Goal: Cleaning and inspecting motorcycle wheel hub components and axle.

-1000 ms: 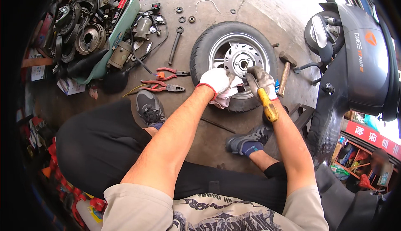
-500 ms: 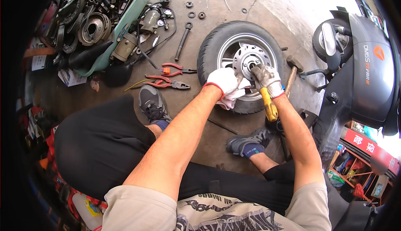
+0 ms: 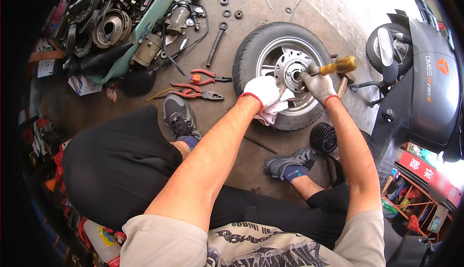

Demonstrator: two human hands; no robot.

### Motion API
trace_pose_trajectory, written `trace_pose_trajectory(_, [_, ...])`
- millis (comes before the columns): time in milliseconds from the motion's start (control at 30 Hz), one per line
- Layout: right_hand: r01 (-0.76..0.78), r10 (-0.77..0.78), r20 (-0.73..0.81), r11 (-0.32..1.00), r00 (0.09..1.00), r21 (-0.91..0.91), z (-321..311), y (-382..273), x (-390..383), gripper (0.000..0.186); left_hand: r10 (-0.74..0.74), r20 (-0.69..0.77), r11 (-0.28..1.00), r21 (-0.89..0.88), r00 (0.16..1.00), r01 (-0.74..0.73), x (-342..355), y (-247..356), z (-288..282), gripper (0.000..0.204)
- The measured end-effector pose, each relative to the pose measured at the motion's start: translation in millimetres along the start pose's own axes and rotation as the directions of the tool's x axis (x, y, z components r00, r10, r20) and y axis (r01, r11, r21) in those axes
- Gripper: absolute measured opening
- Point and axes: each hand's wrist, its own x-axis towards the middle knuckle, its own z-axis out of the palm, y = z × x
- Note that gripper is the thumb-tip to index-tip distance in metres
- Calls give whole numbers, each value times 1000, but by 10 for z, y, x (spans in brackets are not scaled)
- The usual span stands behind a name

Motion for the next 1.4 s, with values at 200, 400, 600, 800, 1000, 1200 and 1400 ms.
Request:
trace_pose_trajectory(200, [-219,293,72,507,953,834,-67,230,-91,18,-16,-3,999,-39,1000,16,23,-53,40,47])
trace_pose_trajectory(400, [-45,258,-113,536,960,843,196,83,-336,13,59,-5,994,92,998,-58,44,-113,61,44])
trace_pose_trajectory(600, [15,454,-177,337,873,942,571,-28,-263,11,61,-26,998,-30,998,-62,2,24,10,46])
trace_pose_trajectory(800, [73,602,-133,123,788,990,685,-102,-238,9,96,15,992,77,995,-97,-25,133,-12,42])
trace_pose_trajectory(1000, [-137,305,75,187,949,973,374,43,-275,9,171,-24,970,178,985,-164,-43,58,-11,43])
trace_pose_trajectory(1200, [-140,-18,284,838,959,527,-158,119,20,16,-50,-41,998,-39,998,48,-48,156,-20,46])
trace_pose_trajectory(1400, [269,-273,42,960,961,85,-221,81,32,19,7,-54,999,-42,999,-9,-44,45,13,46])
